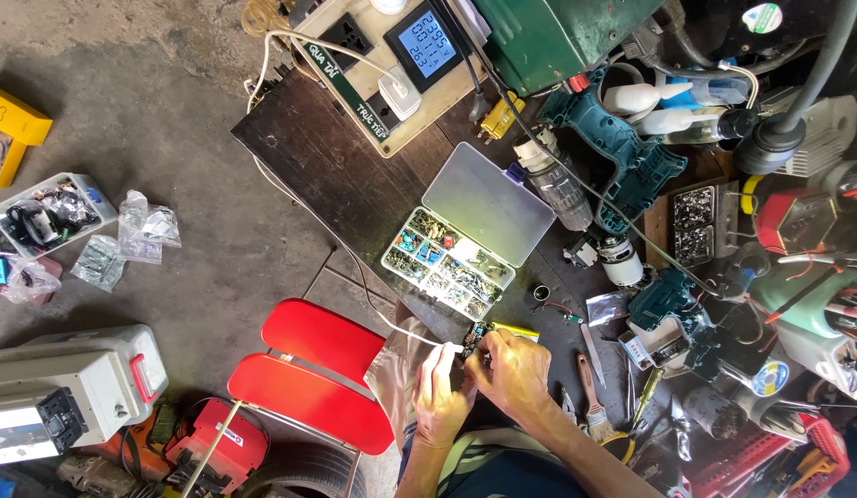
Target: Preparing and connecting wires to a small charging module circuit board on a workbench.
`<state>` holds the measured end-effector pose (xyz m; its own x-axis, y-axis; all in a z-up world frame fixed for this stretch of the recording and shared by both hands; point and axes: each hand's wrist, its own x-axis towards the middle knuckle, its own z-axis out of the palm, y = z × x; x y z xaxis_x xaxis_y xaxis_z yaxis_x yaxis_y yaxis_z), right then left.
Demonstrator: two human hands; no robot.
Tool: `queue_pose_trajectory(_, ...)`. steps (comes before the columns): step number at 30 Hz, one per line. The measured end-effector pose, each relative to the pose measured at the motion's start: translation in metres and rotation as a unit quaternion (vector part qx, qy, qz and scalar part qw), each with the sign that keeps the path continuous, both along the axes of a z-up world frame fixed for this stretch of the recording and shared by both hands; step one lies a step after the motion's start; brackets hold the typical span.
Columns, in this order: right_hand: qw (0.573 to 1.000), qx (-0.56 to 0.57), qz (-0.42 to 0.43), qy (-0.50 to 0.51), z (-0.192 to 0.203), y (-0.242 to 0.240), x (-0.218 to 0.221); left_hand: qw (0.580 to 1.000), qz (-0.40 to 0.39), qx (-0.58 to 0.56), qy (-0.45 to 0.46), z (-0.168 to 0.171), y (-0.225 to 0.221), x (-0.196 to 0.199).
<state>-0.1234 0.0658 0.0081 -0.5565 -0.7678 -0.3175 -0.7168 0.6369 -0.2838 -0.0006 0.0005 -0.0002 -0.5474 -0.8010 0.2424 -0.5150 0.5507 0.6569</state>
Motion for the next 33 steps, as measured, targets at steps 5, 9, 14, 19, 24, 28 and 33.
queue_pose_trajectory(5,0.999,0.038,-0.01,0.019,-0.0059,0.0028,0.0043,1.0,0.002,-0.001,0.004,0.0034,-0.0029,-0.0023)
queue_pose_trajectory(9,0.997,0.079,-0.019,0.013,-0.0061,0.0024,0.0059,1.0,0.0,-0.007,0.01,0.0049,-0.0046,-0.0035)
queue_pose_trajectory(14,0.999,0.031,-0.009,0.011,-0.0056,0.003,0.0032,1.0,0.001,-0.006,0.006,0.0047,-0.0047,-0.0033)
queue_pose_trajectory(19,1.0,-0.024,-0.001,0.0,-0.0001,-0.0012,-0.001,1.0,0.009,-0.009,0.002,0.0046,-0.0032,-0.003)
queue_pose_trajectory(24,1.0,-0.024,0.013,-0.002,0.0014,-0.0014,-0.0031,1.0,0.004,-0.004,-0.003,0.0037,-0.0019,-0.002)
queue_pose_trajectory(28,0.999,-0.033,-0.001,-0.001,-0.0005,-0.0003,-0.0009,1.0,0.005,-0.005,0.001,0.0008,-0.0002,-0.0018)
queue_pose_trajectory(33,0.999,-0.006,-0.008,0.034,-0.0025,0.0009,0.0035,1.0,0.009,-0.011,0.0,0.0035,-0.0017,-0.0035)
